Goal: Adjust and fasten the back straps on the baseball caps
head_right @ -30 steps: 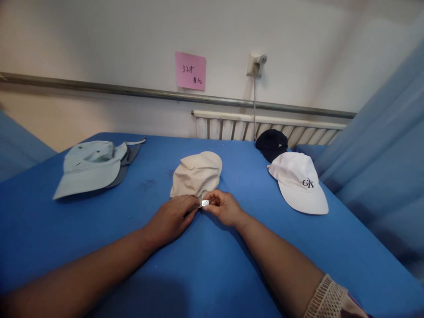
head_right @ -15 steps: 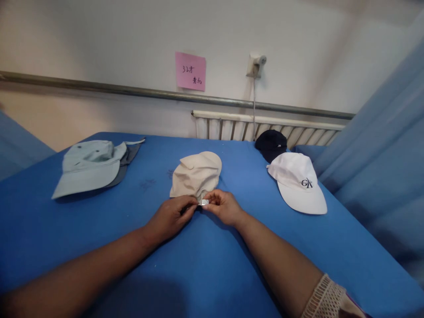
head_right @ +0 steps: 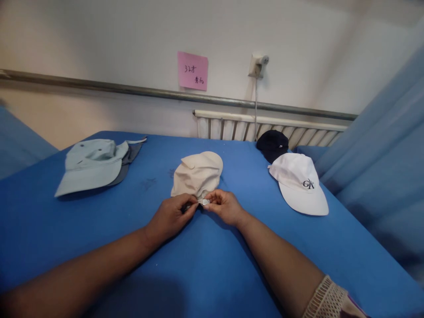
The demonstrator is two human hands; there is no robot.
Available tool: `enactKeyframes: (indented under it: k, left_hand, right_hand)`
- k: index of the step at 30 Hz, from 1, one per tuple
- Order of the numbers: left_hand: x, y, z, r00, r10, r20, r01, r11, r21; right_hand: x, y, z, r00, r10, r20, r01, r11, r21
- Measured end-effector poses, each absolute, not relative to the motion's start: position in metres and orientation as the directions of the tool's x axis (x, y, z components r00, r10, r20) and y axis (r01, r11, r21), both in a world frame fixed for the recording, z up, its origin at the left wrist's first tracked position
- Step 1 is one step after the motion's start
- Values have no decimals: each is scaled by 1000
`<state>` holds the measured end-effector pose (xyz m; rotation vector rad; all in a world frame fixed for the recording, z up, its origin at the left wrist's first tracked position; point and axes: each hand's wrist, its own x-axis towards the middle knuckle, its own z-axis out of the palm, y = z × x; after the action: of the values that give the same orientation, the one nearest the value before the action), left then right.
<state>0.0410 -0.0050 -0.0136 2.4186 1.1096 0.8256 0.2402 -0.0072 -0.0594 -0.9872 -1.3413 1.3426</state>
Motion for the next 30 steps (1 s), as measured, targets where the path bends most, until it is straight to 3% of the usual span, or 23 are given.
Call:
enactKeyframes:
  k: [11,30]
  left_hand:
    - [43,-3,-16,480,828,290,508,-532,677]
    - [43,-6,-18,525,782,337,574,-617,538]
  right_hand:
    - [239,-9,-59,-211,970,123,-111,101,-989]
    - [238,-9,-61,-209,972,108,-75,94,-993]
